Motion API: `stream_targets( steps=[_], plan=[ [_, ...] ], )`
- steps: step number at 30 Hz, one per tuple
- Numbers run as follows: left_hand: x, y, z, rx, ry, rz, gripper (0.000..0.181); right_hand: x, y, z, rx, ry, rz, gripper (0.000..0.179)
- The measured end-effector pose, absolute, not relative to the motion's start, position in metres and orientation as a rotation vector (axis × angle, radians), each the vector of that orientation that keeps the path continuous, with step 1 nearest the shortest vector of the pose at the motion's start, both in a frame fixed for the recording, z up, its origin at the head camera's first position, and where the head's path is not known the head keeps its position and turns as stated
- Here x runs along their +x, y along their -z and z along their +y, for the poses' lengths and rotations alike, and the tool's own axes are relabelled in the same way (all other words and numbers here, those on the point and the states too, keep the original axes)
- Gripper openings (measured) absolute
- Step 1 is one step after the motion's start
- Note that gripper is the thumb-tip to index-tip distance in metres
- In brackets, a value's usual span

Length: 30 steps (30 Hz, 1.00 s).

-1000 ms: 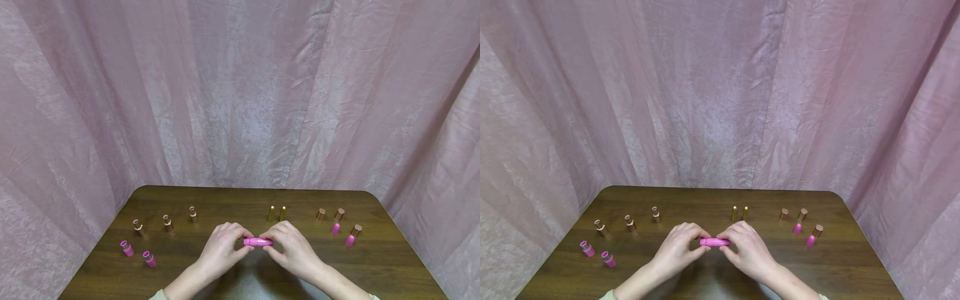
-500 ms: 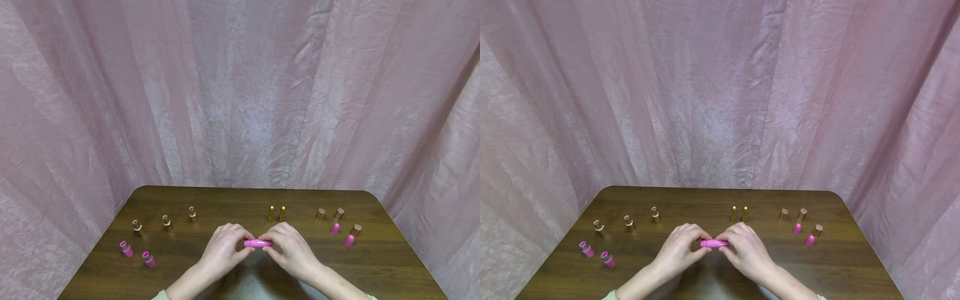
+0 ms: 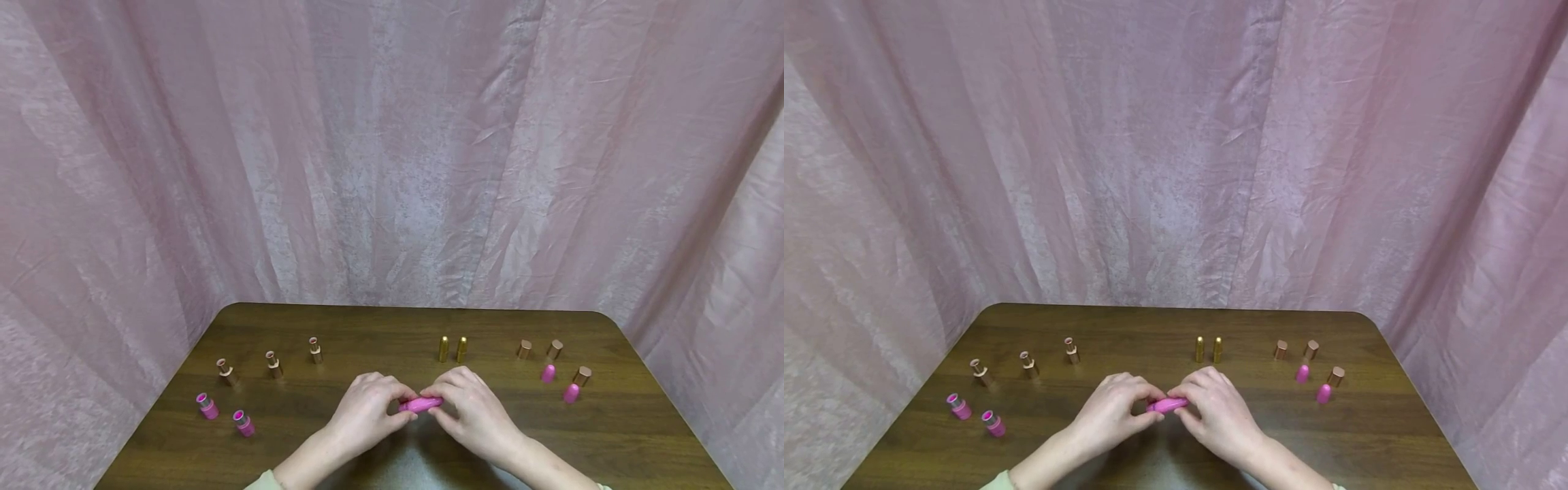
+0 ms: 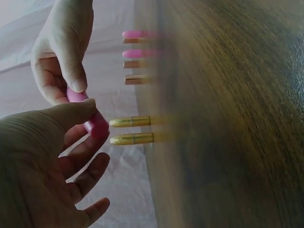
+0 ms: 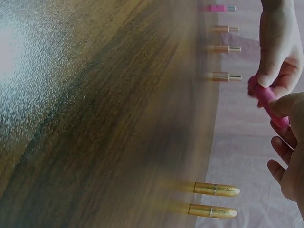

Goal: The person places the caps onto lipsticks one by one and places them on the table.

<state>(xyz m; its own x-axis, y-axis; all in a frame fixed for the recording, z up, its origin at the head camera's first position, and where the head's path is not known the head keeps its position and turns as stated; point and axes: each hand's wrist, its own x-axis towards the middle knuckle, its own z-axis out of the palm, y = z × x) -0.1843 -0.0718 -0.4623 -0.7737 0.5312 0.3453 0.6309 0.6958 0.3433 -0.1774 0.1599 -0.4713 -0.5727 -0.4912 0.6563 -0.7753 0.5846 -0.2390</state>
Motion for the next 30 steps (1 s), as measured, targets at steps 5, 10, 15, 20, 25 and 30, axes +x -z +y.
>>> stream_targets(
  steps=[5, 10, 15, 20, 25, 30],
  plan=[
    [-0.191, 0.466, -0.067, -0.949, 0.662, -2.72, 0.015, -0.177, 0.469, 0.163, 0.998, -0.68, -2.284, 0.033],
    [-0.204, 0.471, -0.064, -0.927, 0.689, -2.725, 0.014, -0.178, 0.462, 0.173, 0.949, -0.666, -2.31, 0.029],
    [-0.223, 0.478, -0.059, -0.846, 0.741, -2.729, 0.014, -0.177, 0.458, 0.188, 0.865, -0.608, -2.395, 0.025],
    [-0.243, 0.483, -0.053, -0.728, 0.81, -2.778, 0.014, -0.175, 0.461, 0.203, 0.857, -0.512, -2.472, 0.031],
    [-0.261, 0.489, -0.049, -0.655, 0.856, -2.84, 0.015, -0.171, 0.47, 0.218, 0.871, -0.381, -2.548, 0.048],
    [-0.274, 0.493, -0.045, -0.618, 0.913, -2.854, 0.017, -0.167, 0.48, 0.23, 0.835, -0.299, -2.615, 0.061]
  ],
)
